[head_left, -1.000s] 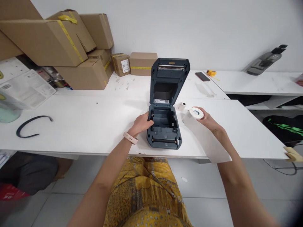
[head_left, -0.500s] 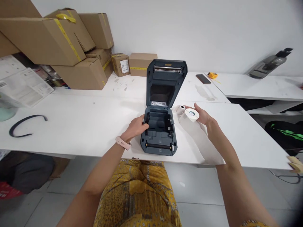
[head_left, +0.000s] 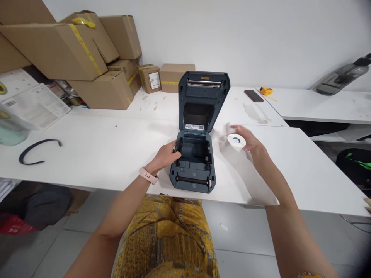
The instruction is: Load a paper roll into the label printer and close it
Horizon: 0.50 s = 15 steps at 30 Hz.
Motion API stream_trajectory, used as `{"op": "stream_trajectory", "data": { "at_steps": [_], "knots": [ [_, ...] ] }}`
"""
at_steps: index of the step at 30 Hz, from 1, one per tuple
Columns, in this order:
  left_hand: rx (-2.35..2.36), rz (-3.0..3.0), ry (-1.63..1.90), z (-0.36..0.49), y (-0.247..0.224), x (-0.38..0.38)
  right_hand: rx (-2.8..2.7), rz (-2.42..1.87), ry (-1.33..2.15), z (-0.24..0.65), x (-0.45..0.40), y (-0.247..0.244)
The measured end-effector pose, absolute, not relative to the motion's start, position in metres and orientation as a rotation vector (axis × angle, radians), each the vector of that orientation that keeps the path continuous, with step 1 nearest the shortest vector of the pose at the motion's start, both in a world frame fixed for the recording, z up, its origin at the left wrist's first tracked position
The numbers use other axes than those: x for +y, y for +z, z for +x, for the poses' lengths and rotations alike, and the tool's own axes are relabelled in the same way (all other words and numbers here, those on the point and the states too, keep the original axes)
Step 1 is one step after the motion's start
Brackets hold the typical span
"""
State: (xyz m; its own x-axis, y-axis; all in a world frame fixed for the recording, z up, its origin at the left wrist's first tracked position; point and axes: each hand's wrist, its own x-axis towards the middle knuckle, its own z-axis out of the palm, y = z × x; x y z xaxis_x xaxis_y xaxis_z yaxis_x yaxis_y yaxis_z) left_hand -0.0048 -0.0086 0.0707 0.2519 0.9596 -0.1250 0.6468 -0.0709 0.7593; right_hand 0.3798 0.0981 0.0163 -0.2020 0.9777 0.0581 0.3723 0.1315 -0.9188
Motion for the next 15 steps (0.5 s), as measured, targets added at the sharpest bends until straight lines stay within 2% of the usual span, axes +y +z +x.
{"op": "stream_trajectory", "data": {
  "at_steps": [5, 11, 13, 15],
  "knots": [
    [1.491, 1.809, 0.551, -0.005, 0.071, -0.010, -1.386, -1.171, 0.961, 0.392, 0.088, 0.057],
    [1.513, 1.805, 0.562, -0.005, 0.073, -0.012, -1.502, -1.193, 0.706, 0.390, 0.027, 0.134],
    [1.510, 1.818, 0.567, -0.005, 0.071, -0.011, -1.690, -1.070, 1.006, 0.372, -0.001, 0.144],
    [1.515, 1.833, 0.554, -0.006, 0.068, -0.010, -1.926, -0.796, 1.505, 0.342, -0.022, 0.148]
  ]
}}
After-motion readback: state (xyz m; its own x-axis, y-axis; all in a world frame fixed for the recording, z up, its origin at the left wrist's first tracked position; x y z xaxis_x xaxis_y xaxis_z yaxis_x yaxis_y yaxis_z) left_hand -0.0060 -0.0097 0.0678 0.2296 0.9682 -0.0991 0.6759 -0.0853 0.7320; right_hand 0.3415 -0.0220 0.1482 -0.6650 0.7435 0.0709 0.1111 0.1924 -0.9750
